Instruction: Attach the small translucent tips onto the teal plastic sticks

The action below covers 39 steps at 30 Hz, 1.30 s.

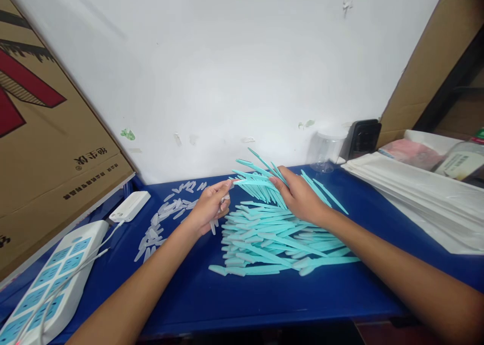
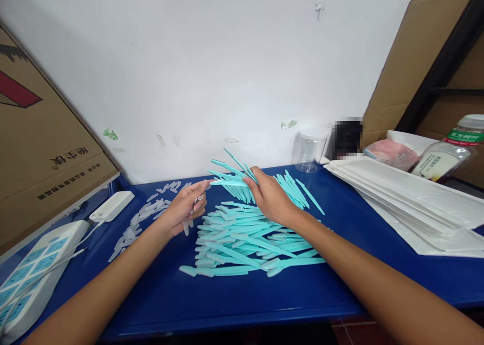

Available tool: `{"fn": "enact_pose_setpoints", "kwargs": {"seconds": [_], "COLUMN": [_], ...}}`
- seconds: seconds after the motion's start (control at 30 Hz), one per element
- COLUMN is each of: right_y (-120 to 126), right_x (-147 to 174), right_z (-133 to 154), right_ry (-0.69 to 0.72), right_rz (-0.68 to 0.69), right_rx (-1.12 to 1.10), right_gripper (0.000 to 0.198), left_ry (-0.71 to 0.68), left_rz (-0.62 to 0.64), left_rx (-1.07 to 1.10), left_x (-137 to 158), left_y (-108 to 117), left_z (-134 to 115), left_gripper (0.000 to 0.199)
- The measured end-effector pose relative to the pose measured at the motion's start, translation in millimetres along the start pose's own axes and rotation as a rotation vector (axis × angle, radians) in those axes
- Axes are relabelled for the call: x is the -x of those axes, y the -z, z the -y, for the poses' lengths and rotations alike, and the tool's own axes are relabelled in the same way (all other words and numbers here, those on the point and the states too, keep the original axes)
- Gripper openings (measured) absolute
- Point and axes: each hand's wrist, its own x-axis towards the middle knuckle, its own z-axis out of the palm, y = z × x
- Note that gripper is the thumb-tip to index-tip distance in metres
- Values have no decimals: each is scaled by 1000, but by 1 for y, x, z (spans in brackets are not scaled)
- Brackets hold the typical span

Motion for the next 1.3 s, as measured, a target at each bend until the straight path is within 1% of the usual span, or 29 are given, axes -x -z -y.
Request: {"fn": "enact_pose_setpoints", "kwargs": {"seconds": [0.17,0.37,0.43,0.5,0.63,0.7,0.83,0.9,1.0,1.07,1.3], "right_y": [0,0,0,0,1,3,8,11,15,17,23], "right_x": [0,0,0,0,0,0,-2,-2,-4,-5,-7], "right_z": [2,1,0,0,0,0,-1,-1,-2,-2,-3], "right_ry": [3,9,22,27,19,20,12,4,10,14,-2], "right_rz": [28,36,37,37,36,41,97,134,186,218,321], "right_rx": [9,19,18,12,0,-6,-6,-7,-40,-79,-246], "right_gripper": [26,25,25,26,29,30,31,31,31,31,40], "left_ry": [1,42,47,24,-69,-120,-271,-315,-324,-312,-293], "left_rz": [4,-25,-15,5,35,61,104,126,161,197,341], "left_rx": [-29,-223,-267,-300,-358,-428,-733,-885,-1043,-1098,-1083], "left_x": [-2,0,0,-1,-2,-3,-3,-3,-2,-2,2], "left_y": [2,3,3,3,5,8,16,21,26,28,26], "left_z": [2,4,5,6,7,7,2,-3,-10,-13,-22], "left_gripper": [45,49,48,47,43,42,43,44,44,45,44]}}
